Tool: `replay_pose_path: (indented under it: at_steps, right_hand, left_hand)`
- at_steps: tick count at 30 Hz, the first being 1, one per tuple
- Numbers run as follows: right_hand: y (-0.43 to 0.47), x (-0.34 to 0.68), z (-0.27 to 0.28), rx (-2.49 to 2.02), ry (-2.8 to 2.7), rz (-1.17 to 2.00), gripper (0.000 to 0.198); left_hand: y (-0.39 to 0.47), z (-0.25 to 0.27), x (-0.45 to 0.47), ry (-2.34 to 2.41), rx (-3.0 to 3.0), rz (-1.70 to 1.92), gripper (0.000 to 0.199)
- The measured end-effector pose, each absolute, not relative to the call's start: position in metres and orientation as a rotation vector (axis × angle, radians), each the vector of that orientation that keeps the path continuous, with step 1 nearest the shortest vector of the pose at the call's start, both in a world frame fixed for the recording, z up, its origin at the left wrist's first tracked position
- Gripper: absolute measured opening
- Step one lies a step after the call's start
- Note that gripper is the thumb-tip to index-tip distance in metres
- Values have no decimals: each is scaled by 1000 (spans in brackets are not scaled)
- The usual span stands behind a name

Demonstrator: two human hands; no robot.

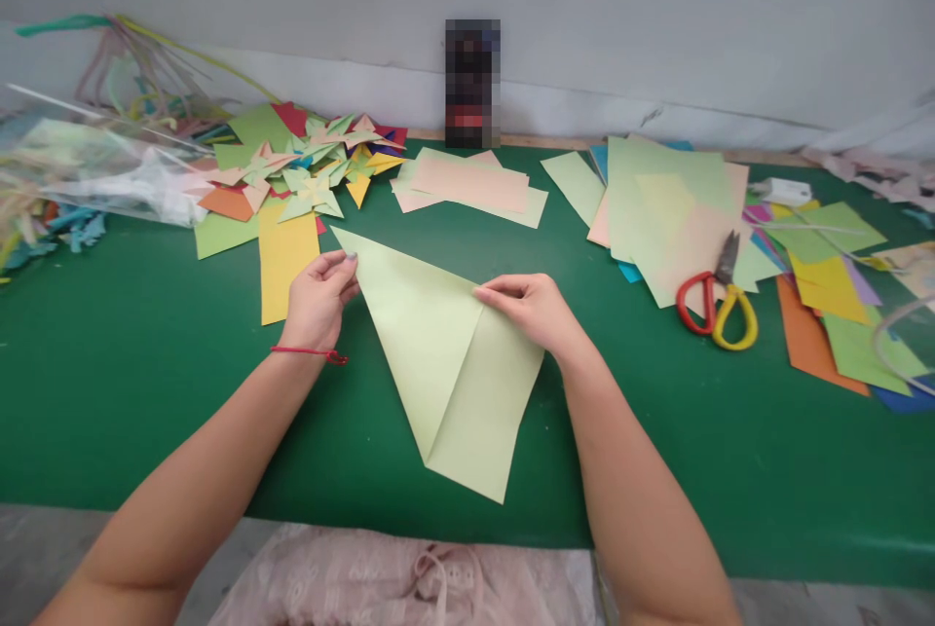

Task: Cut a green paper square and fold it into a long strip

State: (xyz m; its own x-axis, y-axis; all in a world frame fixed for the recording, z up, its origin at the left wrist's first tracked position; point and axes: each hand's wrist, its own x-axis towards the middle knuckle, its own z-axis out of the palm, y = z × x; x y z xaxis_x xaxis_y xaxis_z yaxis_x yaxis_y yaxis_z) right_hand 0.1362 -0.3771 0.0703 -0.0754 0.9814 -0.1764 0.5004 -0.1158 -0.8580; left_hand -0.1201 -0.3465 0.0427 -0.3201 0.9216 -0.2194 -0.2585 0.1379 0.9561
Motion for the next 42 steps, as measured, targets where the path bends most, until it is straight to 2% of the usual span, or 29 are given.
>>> replay_pose_path:
  at_steps: [15, 21, 24, 33, 42]
  right_hand:
    - [-377, 141, 71, -1657, -1579, 1133, 32]
    - [-377, 145, 73, -1674, -1529, 1157, 31]
    - [-377, 146, 72, -1683, -1514, 1158, 31]
    - [-375, 144, 70, -1684, -1499, 1109, 34]
    - [-378, 133, 70, -1643, -1478, 928, 33]
  left_hand:
    - [-349, 46, -119, 1343, 794, 1421, 24]
    - [-353, 51, -116, 1489, 1205, 1528, 21]
    - [-353, 52, -117, 1441, 1228, 1505, 20]
    - [-360, 52, -106, 1172, 894, 1105, 30]
    - [-371, 45, -94, 1110, 885, 1079, 41]
